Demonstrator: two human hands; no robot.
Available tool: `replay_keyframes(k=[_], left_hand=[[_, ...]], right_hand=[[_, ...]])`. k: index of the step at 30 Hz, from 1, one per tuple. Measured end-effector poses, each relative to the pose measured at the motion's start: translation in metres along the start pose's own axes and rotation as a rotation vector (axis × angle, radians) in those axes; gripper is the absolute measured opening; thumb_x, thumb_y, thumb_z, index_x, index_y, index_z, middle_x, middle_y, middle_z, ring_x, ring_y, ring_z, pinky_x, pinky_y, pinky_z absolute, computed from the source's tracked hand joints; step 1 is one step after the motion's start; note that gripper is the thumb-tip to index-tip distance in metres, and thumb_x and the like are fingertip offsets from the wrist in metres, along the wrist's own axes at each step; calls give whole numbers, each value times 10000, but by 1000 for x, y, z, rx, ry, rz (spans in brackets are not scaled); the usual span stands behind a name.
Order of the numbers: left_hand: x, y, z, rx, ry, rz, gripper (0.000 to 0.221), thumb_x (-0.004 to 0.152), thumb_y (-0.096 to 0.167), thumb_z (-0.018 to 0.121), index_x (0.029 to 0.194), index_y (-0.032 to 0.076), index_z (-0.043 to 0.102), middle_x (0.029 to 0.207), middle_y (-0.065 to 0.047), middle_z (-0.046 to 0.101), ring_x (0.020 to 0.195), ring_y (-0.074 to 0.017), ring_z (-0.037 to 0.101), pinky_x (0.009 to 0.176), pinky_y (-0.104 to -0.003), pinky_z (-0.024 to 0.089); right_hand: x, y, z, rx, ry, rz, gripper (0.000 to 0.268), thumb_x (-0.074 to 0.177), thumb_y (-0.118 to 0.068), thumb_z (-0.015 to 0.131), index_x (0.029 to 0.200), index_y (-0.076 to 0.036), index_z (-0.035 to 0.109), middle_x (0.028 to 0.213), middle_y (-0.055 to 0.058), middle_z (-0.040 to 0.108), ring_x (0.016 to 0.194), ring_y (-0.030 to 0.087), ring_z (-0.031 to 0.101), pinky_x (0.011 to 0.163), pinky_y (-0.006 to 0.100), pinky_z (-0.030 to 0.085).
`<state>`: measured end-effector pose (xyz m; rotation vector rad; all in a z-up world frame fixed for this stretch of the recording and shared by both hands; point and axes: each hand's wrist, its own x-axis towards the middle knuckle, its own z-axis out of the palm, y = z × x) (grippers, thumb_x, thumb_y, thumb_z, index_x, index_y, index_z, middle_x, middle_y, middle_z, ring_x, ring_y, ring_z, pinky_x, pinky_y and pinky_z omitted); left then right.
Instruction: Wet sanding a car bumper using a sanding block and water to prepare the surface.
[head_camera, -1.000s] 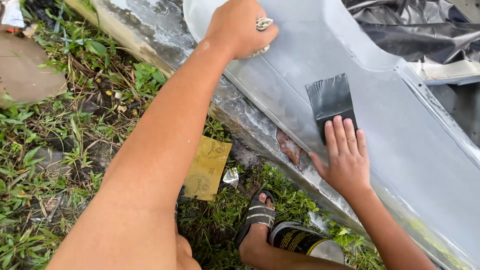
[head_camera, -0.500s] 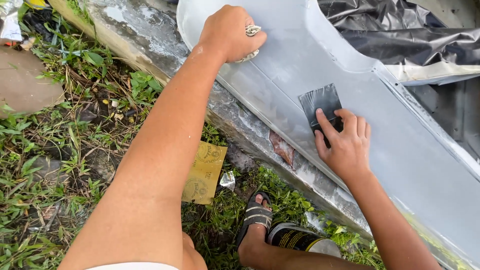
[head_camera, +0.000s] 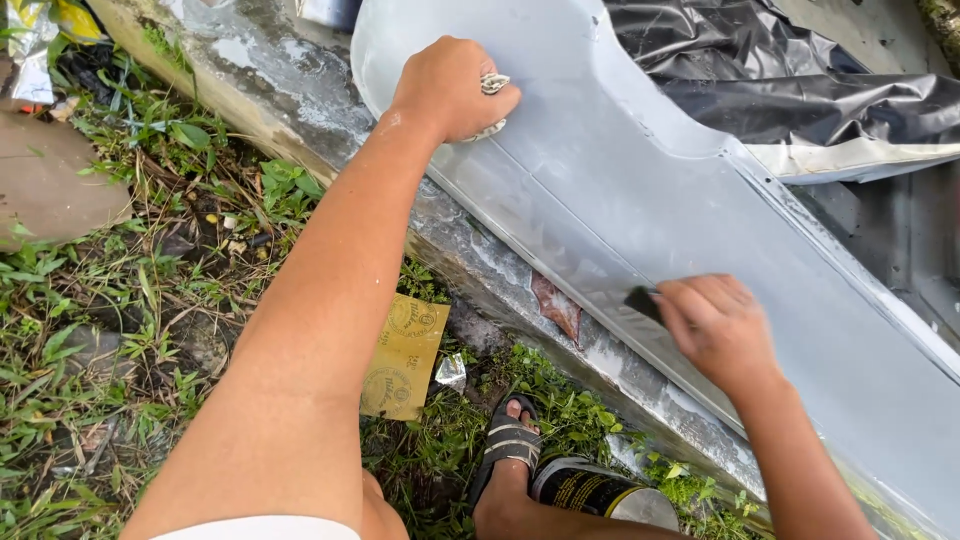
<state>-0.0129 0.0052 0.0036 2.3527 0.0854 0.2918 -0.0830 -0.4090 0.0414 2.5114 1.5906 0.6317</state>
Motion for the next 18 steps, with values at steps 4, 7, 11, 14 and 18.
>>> replay_keyframes(k=[4, 7, 11, 14, 18], left_hand=[[2, -1, 0, 4, -10, 30, 513, 862, 367, 589, 590, 191, 192, 544, 40, 163, 570, -166, 156, 524, -365, 166], [3, 1, 0, 14, 2, 53, 524, 876, 358, 603, 575, 191, 208, 528, 42, 166, 562, -162, 153, 525, -370, 165], [3, 2, -2, 8, -2, 3, 469, 818, 341, 572, 567, 192, 205, 533, 44, 154, 592, -157, 149, 525, -366, 151], [2, 1, -1, 8, -3, 3, 474, 828, 353, 574, 563, 191, 216, 531, 41, 164, 579, -164, 158, 518, -367, 163], [3, 0, 0, 17, 7, 12, 500, 849, 359, 577, 583, 192, 189, 550, 40, 143, 593, -171, 144, 531, -373, 150]], right_hand=[[-6, -3, -16, 71, 44, 207, 14, 1046, -78, 682, 1060, -77, 686, 840, 58, 664, 706, 255, 617, 697, 389, 509], [-6, -4, -3, -48, 20, 277, 150, 1023, -260, 661, 1048, -131, 733, 878, 31, 690, 758, 214, 663, 759, 383, 574], [-16, 8, 29, -146, 43, 258, 224, 1002, -256, 742, 1163, -107, 694, 973, 82, 628, 853, 288, 637, 763, 408, 526], [-11, 5, 30, -234, 159, 204, 190, 993, -268, 802, 1064, -128, 696, 1105, 114, 634, 893, 304, 605, 771, 416, 482], [3, -6, 17, -326, 235, 47, 58, 996, -174, 779, 945, -164, 754, 1285, 70, 721, 1129, 279, 701, 952, 408, 452]])
